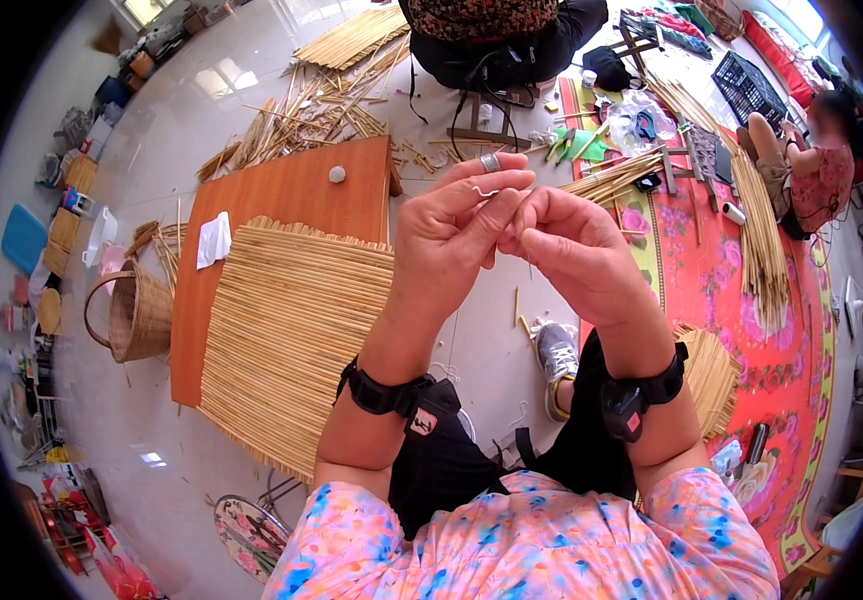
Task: The person sits on the floor and weaves a bamboo mat by hand, threading a white string through the bamboo slats. They use a pair of scissors to cut the string and continue weaving the mat, occasionally adjusting the bamboo structure.
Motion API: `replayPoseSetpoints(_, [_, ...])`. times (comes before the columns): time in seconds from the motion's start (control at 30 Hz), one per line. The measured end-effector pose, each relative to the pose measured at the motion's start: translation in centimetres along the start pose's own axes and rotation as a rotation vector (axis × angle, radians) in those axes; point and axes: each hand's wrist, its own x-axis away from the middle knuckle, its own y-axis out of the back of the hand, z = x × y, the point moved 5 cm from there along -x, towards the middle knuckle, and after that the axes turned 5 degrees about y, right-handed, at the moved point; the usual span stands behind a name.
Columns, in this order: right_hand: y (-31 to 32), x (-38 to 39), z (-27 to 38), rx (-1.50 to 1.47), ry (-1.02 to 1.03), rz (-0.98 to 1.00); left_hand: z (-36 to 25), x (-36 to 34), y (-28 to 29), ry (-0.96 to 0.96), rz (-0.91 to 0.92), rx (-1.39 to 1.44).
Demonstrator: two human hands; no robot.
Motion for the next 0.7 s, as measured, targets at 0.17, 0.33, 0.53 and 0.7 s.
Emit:
replayPoseSetpoints(0.17, [1.2,0.2,0.4,0.001,0.018,-0.076,-0.5,0.2,0.4,0.057,0.028,0.066])
replayPoseSetpoints(0.33, [0.5,0.1,-0.2,0.006,-0.023,-0.103,-0.2,0.4,1.0,0.053,0.109,0.326])
replayPoseSetpoints(0.53, [1.1,0.2,-0.3,0.125,-0.027,-0.107,0.7,0.2,1.2,0.126,0.007,0.394])
replayPoseSetpoints(0.7, [0.0,-0.2,-0.5,0.071,-0.049,-0.027,1.0,0.7,2.5,0.036,0.104,0.398])
